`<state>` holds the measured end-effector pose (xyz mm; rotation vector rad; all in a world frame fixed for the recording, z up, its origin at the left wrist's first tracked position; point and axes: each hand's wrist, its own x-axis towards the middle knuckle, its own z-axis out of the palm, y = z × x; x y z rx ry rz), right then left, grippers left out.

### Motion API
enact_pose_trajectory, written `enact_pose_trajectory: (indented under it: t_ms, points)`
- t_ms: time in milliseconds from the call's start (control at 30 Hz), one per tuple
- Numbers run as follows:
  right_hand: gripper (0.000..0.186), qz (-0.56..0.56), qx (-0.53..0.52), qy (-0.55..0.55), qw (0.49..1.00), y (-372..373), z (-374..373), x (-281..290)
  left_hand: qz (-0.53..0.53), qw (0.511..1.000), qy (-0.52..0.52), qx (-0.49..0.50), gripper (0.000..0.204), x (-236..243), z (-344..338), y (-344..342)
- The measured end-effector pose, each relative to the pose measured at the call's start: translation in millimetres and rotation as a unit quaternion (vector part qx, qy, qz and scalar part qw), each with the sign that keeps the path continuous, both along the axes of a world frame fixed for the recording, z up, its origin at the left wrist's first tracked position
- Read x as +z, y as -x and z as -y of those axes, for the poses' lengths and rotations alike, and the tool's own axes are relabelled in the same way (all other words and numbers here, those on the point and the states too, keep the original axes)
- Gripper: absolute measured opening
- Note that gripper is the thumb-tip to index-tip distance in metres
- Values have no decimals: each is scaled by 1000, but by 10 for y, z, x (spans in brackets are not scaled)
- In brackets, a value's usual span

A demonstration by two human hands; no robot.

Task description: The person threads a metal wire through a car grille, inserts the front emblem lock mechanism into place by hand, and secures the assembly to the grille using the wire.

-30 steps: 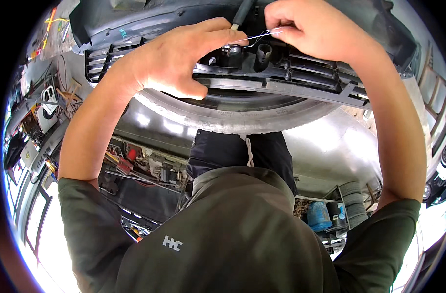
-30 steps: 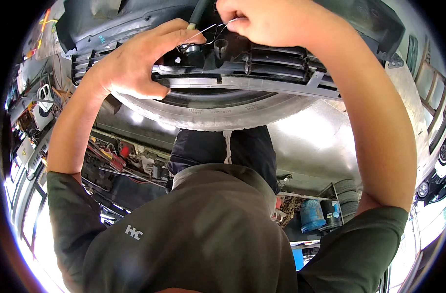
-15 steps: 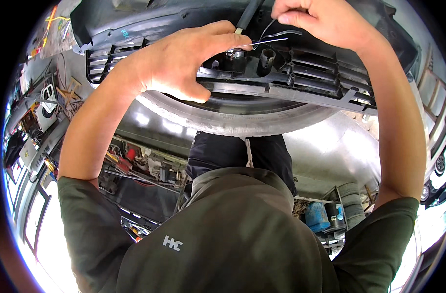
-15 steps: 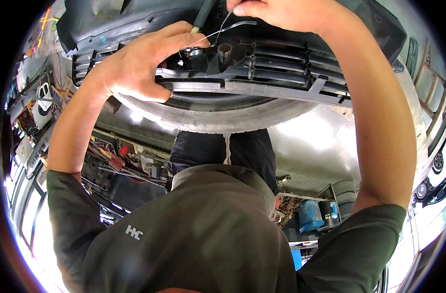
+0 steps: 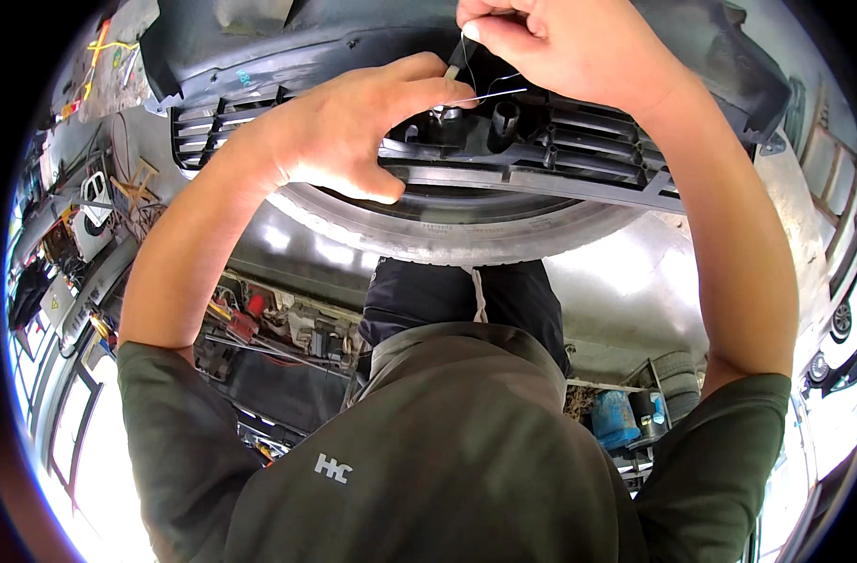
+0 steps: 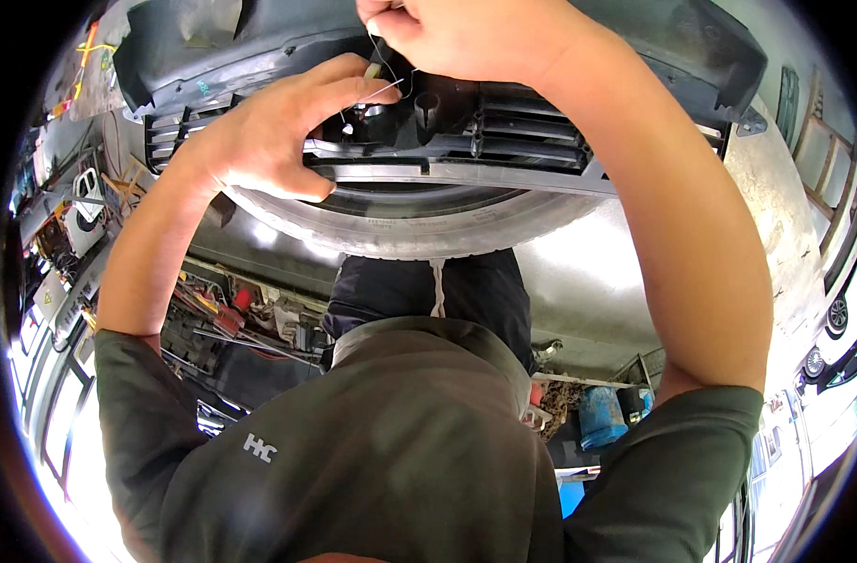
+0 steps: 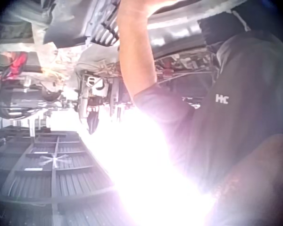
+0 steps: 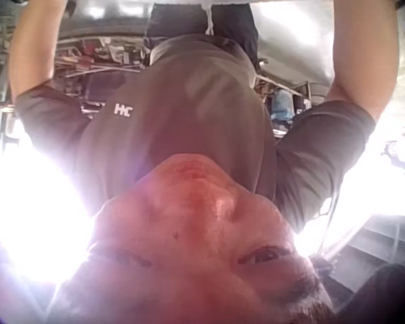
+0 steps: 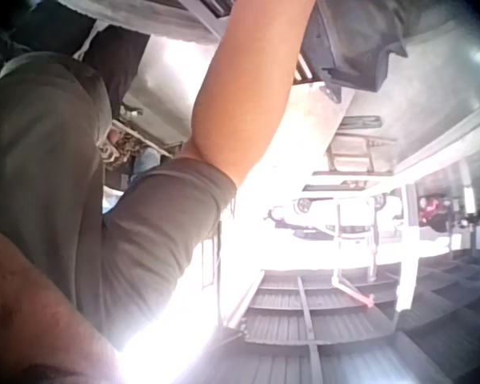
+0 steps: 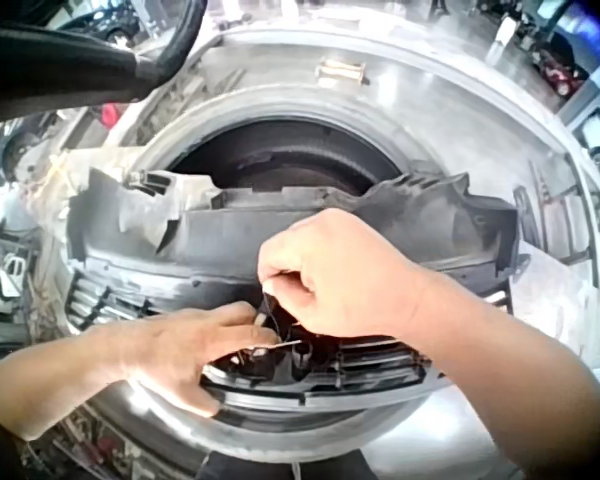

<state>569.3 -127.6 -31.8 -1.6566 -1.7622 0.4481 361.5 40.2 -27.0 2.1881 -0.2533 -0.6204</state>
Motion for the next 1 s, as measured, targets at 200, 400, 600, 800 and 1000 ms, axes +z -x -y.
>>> enact_pose_trajectory:
  t_ms: [200,400,600,800,1000]
  points:
    - [25,-372,-78,243,892,-8,207,-59,3,1000,-1,3,97,17,27,9]
    - [51,-341,-161,323,868,-90,235,43,-15,1000,-12,11,95,84,54,12]
    - [27,-312,-116,429,840,-138,185,65,26,999,-15,32,93,43,49,92]
    - [27,-245,-34,558,792,-108,-40,157,7,997,-22,73,92,95,80,152]
    - [31,-251,1,547,799,-48,-66,31,16,997,-27,71,89,71,96,221]
